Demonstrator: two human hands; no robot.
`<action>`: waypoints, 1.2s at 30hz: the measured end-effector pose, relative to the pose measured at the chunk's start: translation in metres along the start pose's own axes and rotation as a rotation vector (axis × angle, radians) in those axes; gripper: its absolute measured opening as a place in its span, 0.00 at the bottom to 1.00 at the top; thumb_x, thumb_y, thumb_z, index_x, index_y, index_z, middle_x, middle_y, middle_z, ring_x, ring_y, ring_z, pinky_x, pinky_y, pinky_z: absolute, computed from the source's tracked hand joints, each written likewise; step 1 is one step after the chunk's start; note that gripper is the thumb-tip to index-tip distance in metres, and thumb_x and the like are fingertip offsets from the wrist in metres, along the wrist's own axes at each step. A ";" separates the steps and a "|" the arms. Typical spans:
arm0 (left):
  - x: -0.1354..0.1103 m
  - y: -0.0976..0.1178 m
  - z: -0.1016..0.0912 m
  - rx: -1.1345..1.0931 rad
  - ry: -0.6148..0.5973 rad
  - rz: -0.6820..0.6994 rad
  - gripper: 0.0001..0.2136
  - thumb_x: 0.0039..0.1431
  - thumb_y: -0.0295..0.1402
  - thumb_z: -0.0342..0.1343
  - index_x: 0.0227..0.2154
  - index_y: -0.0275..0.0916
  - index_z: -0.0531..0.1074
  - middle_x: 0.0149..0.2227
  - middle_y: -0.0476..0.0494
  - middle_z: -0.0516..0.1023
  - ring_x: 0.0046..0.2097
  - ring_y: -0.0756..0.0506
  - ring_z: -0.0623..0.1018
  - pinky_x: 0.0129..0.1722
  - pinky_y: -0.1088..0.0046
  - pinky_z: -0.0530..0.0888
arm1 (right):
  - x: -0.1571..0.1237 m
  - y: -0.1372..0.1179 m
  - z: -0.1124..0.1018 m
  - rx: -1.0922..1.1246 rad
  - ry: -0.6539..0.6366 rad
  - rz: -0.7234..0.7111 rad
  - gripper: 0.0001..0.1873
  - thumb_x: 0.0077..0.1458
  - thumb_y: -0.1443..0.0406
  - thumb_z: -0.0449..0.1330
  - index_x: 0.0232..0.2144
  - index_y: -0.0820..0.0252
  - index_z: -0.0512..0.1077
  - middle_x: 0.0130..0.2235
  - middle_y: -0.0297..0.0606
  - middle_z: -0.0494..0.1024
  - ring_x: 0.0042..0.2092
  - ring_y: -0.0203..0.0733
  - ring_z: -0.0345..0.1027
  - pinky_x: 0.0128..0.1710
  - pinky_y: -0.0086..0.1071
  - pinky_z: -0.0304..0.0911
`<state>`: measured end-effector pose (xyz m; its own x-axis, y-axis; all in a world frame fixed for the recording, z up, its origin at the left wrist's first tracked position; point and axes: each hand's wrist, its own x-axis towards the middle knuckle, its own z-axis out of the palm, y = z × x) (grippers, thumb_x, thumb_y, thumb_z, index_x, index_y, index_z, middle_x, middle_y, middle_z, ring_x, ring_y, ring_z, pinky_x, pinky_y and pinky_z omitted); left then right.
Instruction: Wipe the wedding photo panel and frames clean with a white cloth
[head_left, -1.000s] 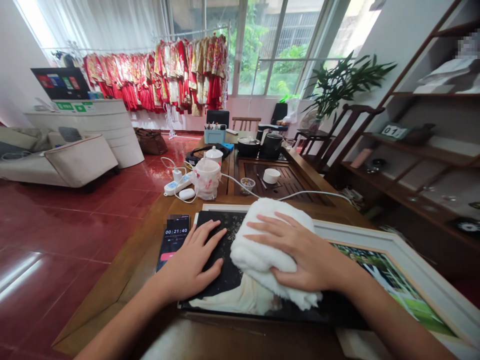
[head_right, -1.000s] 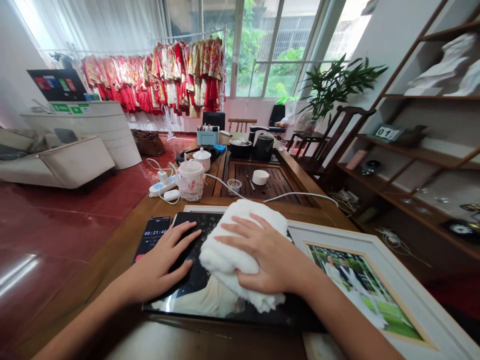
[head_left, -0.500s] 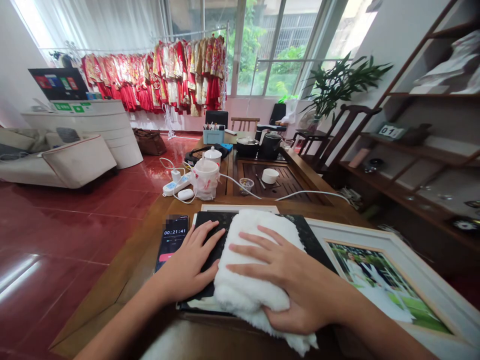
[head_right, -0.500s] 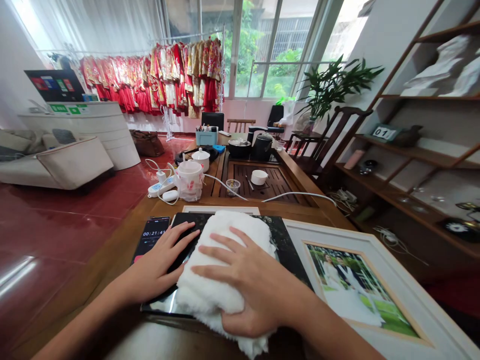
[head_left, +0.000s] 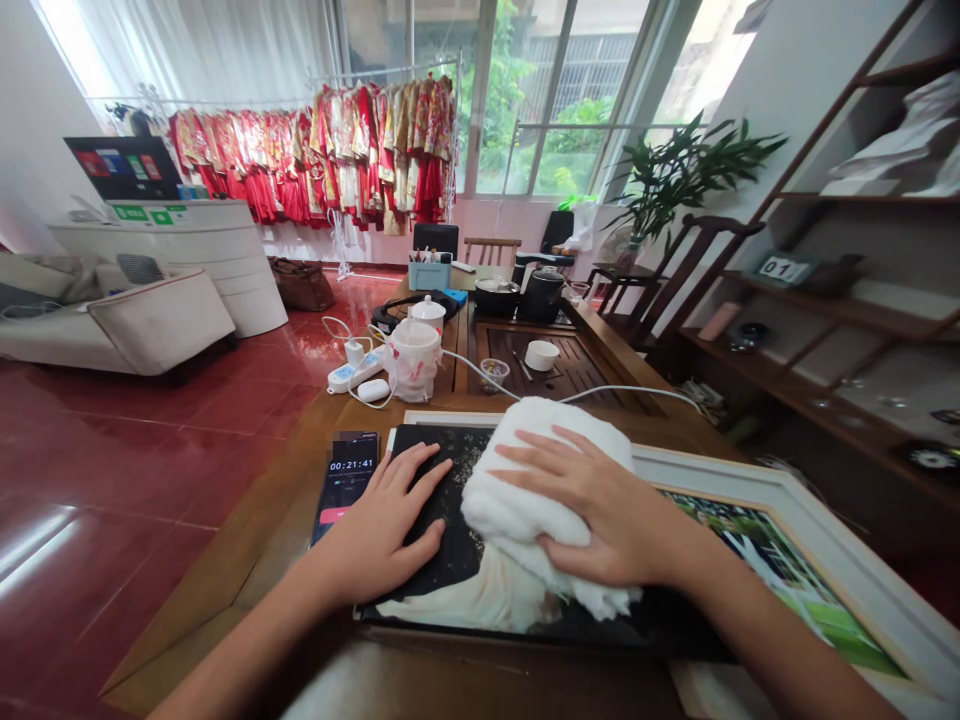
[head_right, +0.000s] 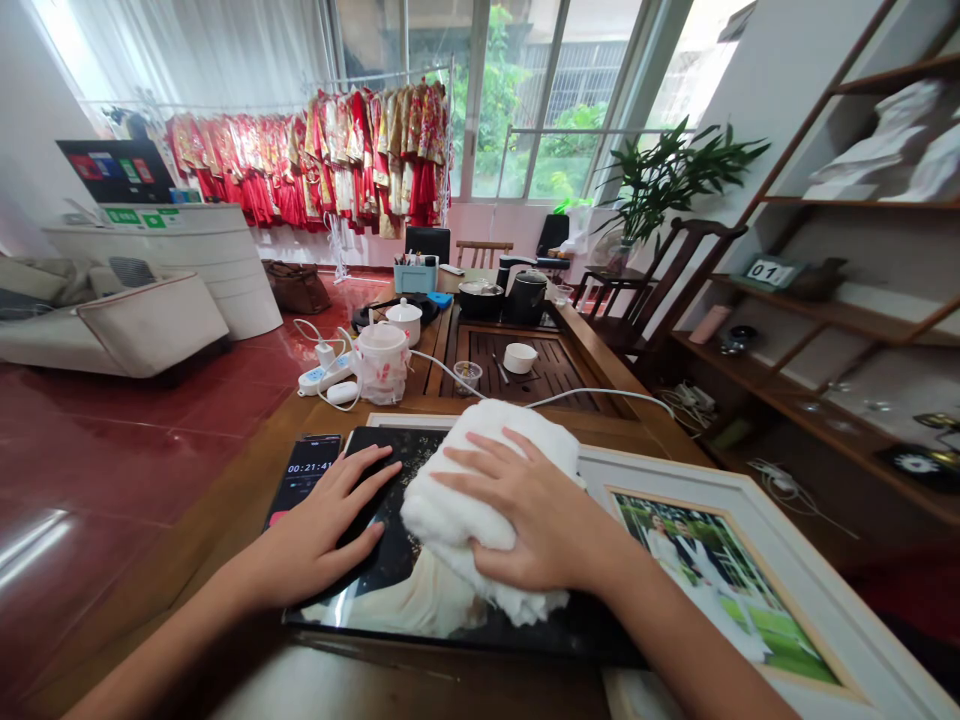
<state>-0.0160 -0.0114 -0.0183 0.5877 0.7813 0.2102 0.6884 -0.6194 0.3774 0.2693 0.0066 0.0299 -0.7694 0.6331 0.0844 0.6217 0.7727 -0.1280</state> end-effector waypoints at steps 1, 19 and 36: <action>0.001 0.000 -0.001 0.002 -0.009 -0.004 0.26 0.66 0.35 0.49 0.65 0.43 0.54 0.68 0.39 0.51 0.68 0.37 0.52 0.66 0.49 0.53 | 0.002 -0.007 -0.001 0.016 -0.024 -0.020 0.39 0.45 0.61 0.60 0.62 0.44 0.60 0.66 0.36 0.59 0.66 0.57 0.49 0.64 0.60 0.36; 0.000 0.001 0.001 0.002 0.012 0.009 0.26 0.66 0.36 0.49 0.65 0.44 0.54 0.68 0.40 0.52 0.68 0.37 0.52 0.66 0.49 0.53 | -0.001 0.011 0.001 -0.004 0.002 0.019 0.38 0.48 0.62 0.59 0.63 0.45 0.58 0.66 0.37 0.59 0.66 0.54 0.49 0.63 0.59 0.38; 0.000 0.000 0.000 0.007 0.012 0.006 0.26 0.66 0.35 0.49 0.65 0.43 0.54 0.68 0.40 0.52 0.68 0.37 0.53 0.65 0.50 0.56 | 0.000 0.007 0.001 0.023 0.027 0.016 0.38 0.48 0.62 0.60 0.63 0.47 0.59 0.65 0.39 0.61 0.66 0.56 0.51 0.63 0.60 0.40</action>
<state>-0.0162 -0.0114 -0.0182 0.5863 0.7787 0.2234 0.6880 -0.6242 0.3702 0.2735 0.0114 0.0279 -0.7550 0.6467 0.1084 0.6303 0.7613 -0.1520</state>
